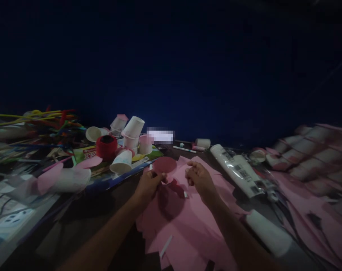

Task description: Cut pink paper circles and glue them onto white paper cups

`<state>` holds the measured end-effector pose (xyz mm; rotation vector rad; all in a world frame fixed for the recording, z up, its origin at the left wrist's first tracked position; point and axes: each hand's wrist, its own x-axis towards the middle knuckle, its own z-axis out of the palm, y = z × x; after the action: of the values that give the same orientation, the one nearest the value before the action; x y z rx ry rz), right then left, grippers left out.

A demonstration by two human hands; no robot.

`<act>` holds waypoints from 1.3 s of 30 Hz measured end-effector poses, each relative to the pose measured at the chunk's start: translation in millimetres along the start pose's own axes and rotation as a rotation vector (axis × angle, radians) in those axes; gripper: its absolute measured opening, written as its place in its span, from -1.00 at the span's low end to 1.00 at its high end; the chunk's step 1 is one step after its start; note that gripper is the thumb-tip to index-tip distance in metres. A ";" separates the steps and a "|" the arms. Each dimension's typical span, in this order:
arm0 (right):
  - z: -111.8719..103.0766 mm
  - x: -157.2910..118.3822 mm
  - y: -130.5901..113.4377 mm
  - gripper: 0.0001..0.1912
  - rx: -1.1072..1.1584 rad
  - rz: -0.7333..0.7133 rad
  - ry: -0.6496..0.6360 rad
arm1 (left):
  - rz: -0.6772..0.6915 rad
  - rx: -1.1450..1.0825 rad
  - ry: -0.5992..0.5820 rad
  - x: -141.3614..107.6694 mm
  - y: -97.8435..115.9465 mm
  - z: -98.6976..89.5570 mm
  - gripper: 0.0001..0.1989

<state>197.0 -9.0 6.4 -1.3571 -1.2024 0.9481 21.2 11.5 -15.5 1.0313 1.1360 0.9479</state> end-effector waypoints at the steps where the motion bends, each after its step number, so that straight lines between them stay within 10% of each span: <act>1: -5.2 5.0 -2.1 -0.68 -0.068 -0.020 0.032 | 0.000 -0.023 0.005 0.6 1.1 -1.7 -0.73; 6: -29.3 56.6 -11.1 -0.69 -0.687 -0.153 0.142 | 0.034 -0.161 0.030 1.4 5.5 -5.2 -0.77; 14: -6.9 173.9 13.0 -0.70 -1.018 -0.059 0.053 | 0.027 -0.129 0.039 7.5 -0.7 -10.7 -0.77; 21: 4.3 216.7 45.8 -0.66 -1.159 0.098 -0.022 | 0.003 -0.237 0.030 3.8 3.1 -9.1 -0.82; 31: 6.6 223.6 42.4 -0.67 -1.027 0.027 0.030 | -0.012 -0.192 0.032 6.8 -0.7 -9.5 -0.80; 39: -10.2 147.1 2.3 -0.64 -0.687 -0.243 0.236 | -0.009 -0.124 0.024 9.0 -4.8 -9.4 -0.79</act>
<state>234.2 133.3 16.5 -1.7361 -1.5328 0.1819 13.8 20.3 -23.3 0.9157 1.0874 1.0131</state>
